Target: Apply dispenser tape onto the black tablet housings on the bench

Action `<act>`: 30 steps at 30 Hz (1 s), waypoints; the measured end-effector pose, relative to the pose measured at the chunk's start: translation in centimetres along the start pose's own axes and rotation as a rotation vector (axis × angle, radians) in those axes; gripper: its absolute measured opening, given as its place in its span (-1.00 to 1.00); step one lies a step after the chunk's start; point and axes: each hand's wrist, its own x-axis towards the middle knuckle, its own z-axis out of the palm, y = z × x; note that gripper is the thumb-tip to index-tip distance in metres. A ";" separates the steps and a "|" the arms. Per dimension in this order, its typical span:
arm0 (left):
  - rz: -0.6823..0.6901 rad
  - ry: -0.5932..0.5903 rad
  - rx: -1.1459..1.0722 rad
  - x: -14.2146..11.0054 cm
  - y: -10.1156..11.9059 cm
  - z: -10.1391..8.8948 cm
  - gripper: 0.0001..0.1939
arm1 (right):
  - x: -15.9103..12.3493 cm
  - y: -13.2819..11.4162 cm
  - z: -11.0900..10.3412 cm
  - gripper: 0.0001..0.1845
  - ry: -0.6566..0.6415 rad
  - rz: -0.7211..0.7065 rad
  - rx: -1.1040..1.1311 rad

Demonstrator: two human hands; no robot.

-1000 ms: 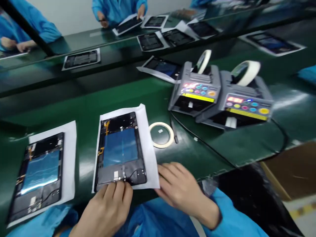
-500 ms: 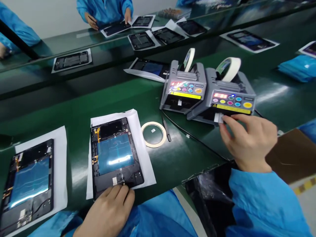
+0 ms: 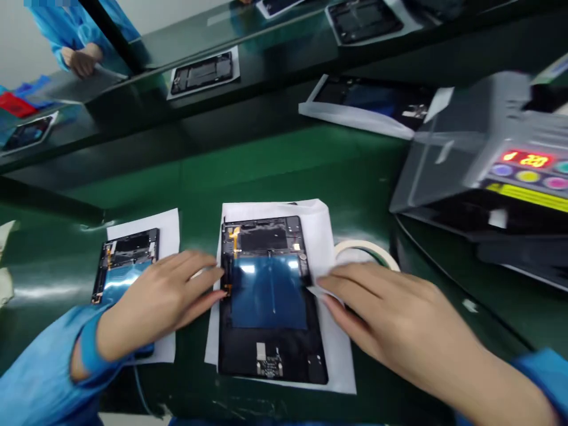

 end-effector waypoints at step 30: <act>-0.039 0.042 -0.063 1.4 -3.7 7.7 -0.41 | 11.5 -1.3 11.2 -0.94 -0.012 -0.185 -0.034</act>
